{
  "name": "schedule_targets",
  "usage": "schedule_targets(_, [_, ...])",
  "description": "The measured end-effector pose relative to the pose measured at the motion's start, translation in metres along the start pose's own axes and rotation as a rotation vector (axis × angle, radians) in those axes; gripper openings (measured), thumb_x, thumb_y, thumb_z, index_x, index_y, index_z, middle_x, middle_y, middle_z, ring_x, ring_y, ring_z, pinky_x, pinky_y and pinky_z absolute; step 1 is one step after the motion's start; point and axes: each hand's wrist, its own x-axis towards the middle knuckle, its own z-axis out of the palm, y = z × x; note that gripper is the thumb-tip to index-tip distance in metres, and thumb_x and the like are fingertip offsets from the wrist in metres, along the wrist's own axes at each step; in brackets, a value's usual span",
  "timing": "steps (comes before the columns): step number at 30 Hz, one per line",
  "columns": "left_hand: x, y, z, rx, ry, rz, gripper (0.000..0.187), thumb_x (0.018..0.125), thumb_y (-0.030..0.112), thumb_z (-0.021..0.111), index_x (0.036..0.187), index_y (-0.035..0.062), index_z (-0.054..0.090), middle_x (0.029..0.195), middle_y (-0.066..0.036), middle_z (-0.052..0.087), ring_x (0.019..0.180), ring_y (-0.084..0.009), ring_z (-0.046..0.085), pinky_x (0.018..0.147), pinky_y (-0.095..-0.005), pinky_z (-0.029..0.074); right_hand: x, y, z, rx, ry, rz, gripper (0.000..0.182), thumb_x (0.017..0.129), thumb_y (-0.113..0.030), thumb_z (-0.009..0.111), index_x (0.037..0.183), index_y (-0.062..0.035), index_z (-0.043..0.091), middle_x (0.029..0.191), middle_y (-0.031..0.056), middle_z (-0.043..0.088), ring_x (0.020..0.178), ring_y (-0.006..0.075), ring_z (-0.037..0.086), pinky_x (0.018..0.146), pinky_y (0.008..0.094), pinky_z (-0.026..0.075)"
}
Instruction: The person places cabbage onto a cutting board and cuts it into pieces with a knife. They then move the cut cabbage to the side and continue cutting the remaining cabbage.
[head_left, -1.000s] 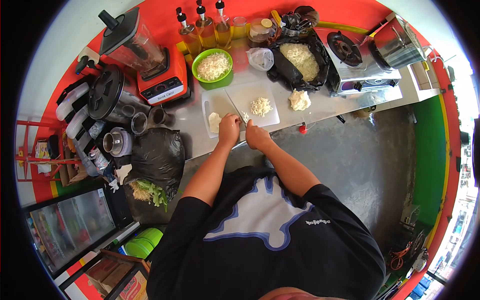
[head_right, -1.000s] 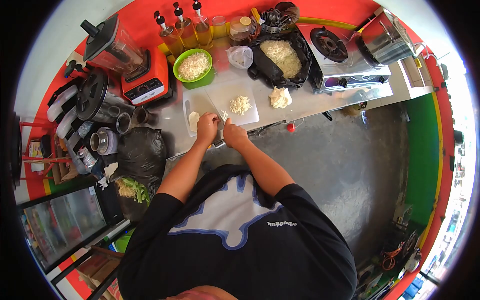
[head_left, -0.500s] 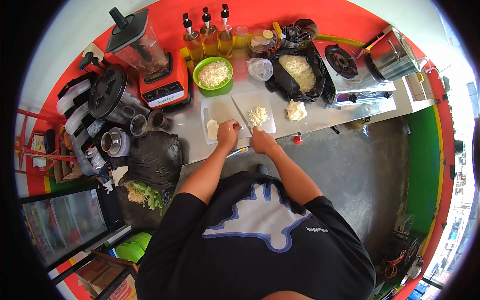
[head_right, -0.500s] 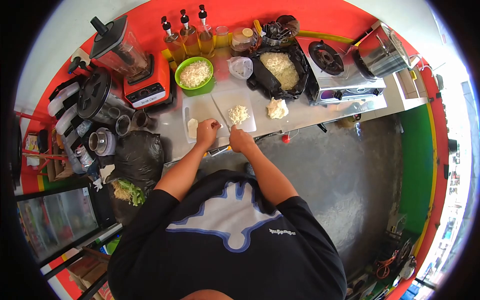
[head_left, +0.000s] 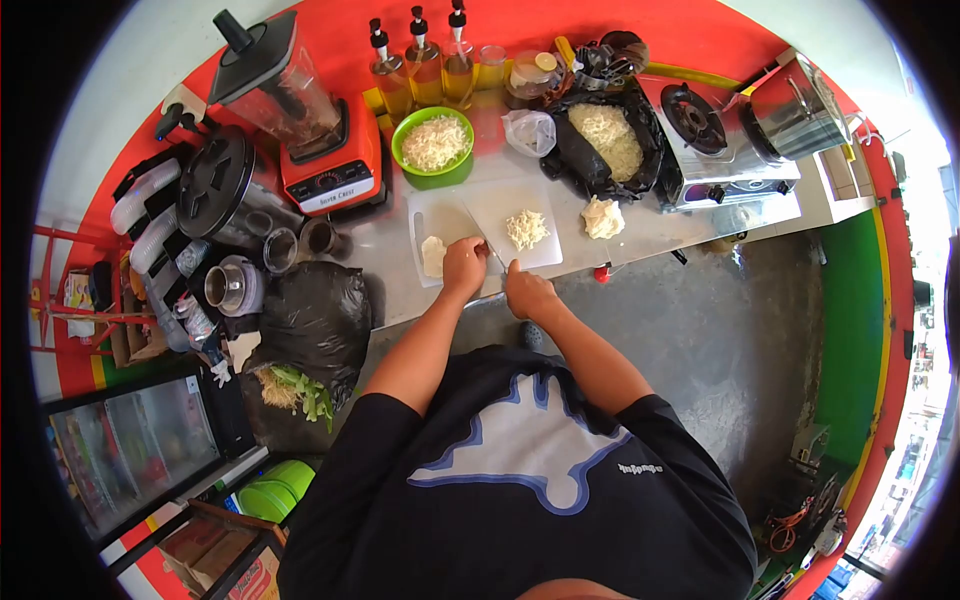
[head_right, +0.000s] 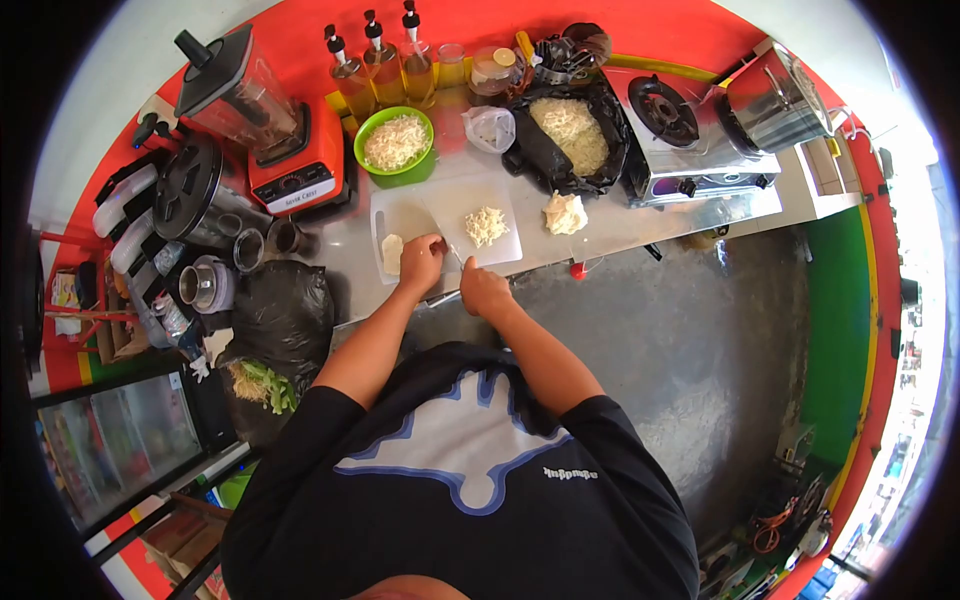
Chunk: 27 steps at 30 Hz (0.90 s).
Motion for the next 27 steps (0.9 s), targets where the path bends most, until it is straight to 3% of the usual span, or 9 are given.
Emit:
schedule_targets(11, [-0.004,-0.001,-0.001,0.058,-0.007,0.038,0.011,0.08,0.004,0.061,0.08,0.0038,0.072,0.079,-0.017,0.071,0.078,-0.036,0.069,0.071,-0.0435,0.054,0.004,-0.01,0.003,-0.021,-0.062,0.044,0.045,0.085,-0.008,0.065,0.121,0.0021,0.04,0.11,0.0261,0.07,0.107,0.0385,0.07,0.089,0.0448,0.056])
schedule_targets(13, [-0.003,-0.001,0.0,0.04,-0.007,0.018,0.011,0.08,0.005,0.061,0.08,0.004,0.072,0.079,-0.016,0.071,0.078,-0.0357,0.069,0.072,-0.0436,0.054,0.001,-0.01,0.008,0.039,-0.026,0.033,0.041,0.086,-0.006,0.062,0.119,0.0039,0.04,0.113,0.0298,0.068,0.109,0.0426,0.068,0.092,0.0475,0.054])
schedule_targets(17, [-0.001,-0.005,0.001,0.049,-0.031,-0.008,0.011,0.08,0.005,0.062,0.08,0.004,0.072,0.079,-0.016,0.071,0.078,-0.0356,0.07,0.071,-0.0436,0.055,0.007,-0.012,-0.004,0.048,-0.072,0.031,0.043,0.085,-0.005,0.063,0.12,0.0042,0.04,0.115,0.0296,0.067,0.111,0.0423,0.067,0.093,0.0481,0.054])
schedule_targets(19, [0.0,-0.005,0.003,0.052,0.007,-0.015,0.011,0.081,0.006,0.062,0.079,0.0041,0.073,0.079,-0.017,0.071,0.078,-0.0362,0.07,0.071,-0.0437,0.055,0.008,-0.013,-0.008,-0.043,-0.075,0.025,0.05,0.084,-0.008,0.067,0.123,0.0047,0.039,0.112,0.0251,0.07,0.107,0.0372,0.07,0.09,0.0437,0.056])
schedule_targets(27, [-0.001,0.001,-0.001,0.095,-0.022,-0.045,0.014,0.081,0.007,0.06,0.081,0.004,0.074,0.08,-0.018,0.071,0.079,-0.0364,0.07,0.072,-0.044,0.055,0.008,-0.015,0.001,-0.02,-0.061,0.042,0.051,0.085,-0.01,0.068,0.125,0.0042,0.039,0.115,0.0248,0.07,0.11,0.0362,0.069,0.092,0.0433,0.055])
